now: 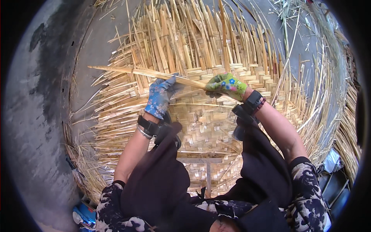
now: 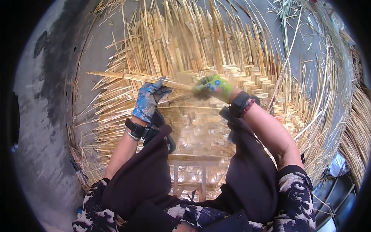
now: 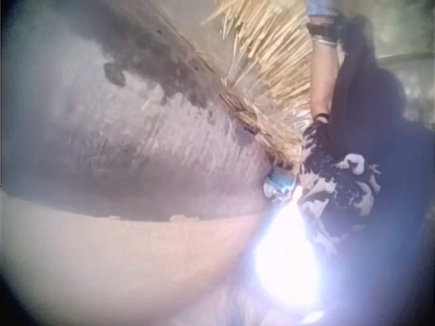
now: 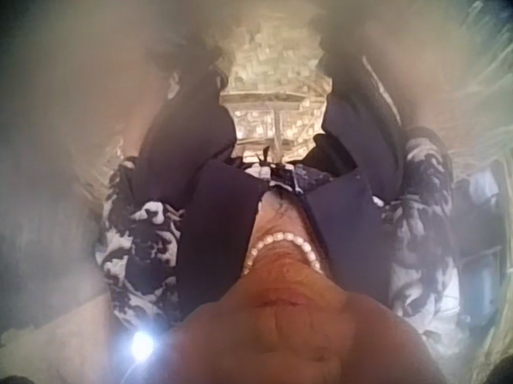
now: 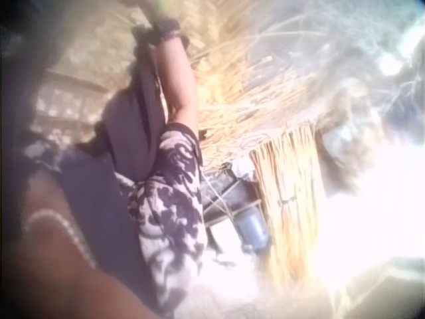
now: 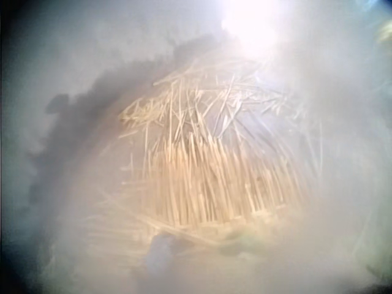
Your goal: The recorder is weaving a mat using thin bamboo or straw strips.
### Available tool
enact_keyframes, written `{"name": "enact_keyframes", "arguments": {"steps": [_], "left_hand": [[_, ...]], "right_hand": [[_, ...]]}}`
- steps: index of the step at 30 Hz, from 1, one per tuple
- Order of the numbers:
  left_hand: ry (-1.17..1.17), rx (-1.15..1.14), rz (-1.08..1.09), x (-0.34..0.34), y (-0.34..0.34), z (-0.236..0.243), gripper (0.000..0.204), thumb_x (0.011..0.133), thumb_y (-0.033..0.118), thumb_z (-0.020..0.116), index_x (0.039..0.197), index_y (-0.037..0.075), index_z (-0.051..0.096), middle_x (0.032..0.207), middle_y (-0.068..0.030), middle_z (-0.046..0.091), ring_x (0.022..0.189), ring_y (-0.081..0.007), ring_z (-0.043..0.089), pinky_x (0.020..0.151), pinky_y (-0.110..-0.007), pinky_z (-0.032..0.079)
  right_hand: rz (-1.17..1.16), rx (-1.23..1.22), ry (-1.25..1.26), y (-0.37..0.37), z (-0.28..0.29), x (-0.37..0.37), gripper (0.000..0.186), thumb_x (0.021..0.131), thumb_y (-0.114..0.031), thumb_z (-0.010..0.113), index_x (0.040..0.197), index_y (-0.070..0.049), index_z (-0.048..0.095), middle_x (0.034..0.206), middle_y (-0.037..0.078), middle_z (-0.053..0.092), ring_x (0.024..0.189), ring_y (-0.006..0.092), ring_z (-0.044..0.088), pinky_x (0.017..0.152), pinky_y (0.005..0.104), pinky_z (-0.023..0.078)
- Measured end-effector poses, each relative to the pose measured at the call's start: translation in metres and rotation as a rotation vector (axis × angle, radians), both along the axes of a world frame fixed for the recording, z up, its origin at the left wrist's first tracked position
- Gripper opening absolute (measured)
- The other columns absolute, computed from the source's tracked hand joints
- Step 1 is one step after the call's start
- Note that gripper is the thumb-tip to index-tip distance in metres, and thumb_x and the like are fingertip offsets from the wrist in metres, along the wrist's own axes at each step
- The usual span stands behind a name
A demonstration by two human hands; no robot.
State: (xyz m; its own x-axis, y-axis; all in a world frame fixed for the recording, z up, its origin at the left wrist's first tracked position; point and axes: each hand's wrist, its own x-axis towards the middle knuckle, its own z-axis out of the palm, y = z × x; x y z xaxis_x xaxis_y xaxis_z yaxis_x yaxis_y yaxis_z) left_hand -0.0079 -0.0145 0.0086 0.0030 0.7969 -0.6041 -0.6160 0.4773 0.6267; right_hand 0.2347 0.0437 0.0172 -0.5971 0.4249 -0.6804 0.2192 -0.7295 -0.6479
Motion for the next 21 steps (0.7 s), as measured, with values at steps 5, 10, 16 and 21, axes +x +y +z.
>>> {"name": "enact_keyframes", "arguments": {"steps": [5,10,16,21], "left_hand": [[-0.043,-0.010,0.040,0.034,0.004,0.002,0.024,0.081,0.009,0.058,0.103,0.001,0.056,0.091,-0.0088,0.061,0.083,-0.0160,0.059,0.070,-0.027,0.050],[0.167,-0.016,-0.202,0.066,0.005,-0.010,0.023,0.082,0.014,0.059,0.098,-0.002,0.059,0.092,-0.0084,0.061,0.079,-0.0153,0.059,0.076,-0.030,0.050],[0.362,-0.106,-0.128,0.073,0.011,-0.015,0.017,0.079,0.015,0.063,0.086,0.000,0.060,0.080,-0.0077,0.061,0.068,-0.0144,0.060,0.064,-0.027,0.052],[0.378,-0.009,-0.148,0.091,0.017,-0.011,0.017,0.079,0.017,0.064,0.084,0.001,0.058,0.076,-0.0074,0.061,0.064,-0.0148,0.060,0.058,-0.026,0.052]], "right_hand": [[-0.022,0.290,-0.094,-0.005,0.002,-0.009,0.016,0.076,-0.016,0.065,0.079,-0.001,0.063,0.068,0.006,0.063,0.058,0.0102,0.058,0.048,0.0197,0.042],[0.011,0.657,-0.356,-0.017,0.010,-0.015,0.027,0.077,-0.030,0.059,0.074,-0.004,0.064,0.054,0.008,0.056,0.052,0.0151,0.054,0.049,0.0310,0.041],[-0.186,0.581,-0.267,-0.028,0.000,0.022,0.018,0.073,-0.016,0.065,0.083,-0.001,0.063,0.069,0.006,0.062,0.064,0.0107,0.056,0.058,0.0270,0.044],[-0.275,0.561,-0.267,-0.042,-0.011,0.032,0.019,0.064,-0.015,0.069,0.077,-0.003,0.063,0.067,0.010,0.062,0.062,0.0168,0.058,0.059,0.0300,0.045]]}}
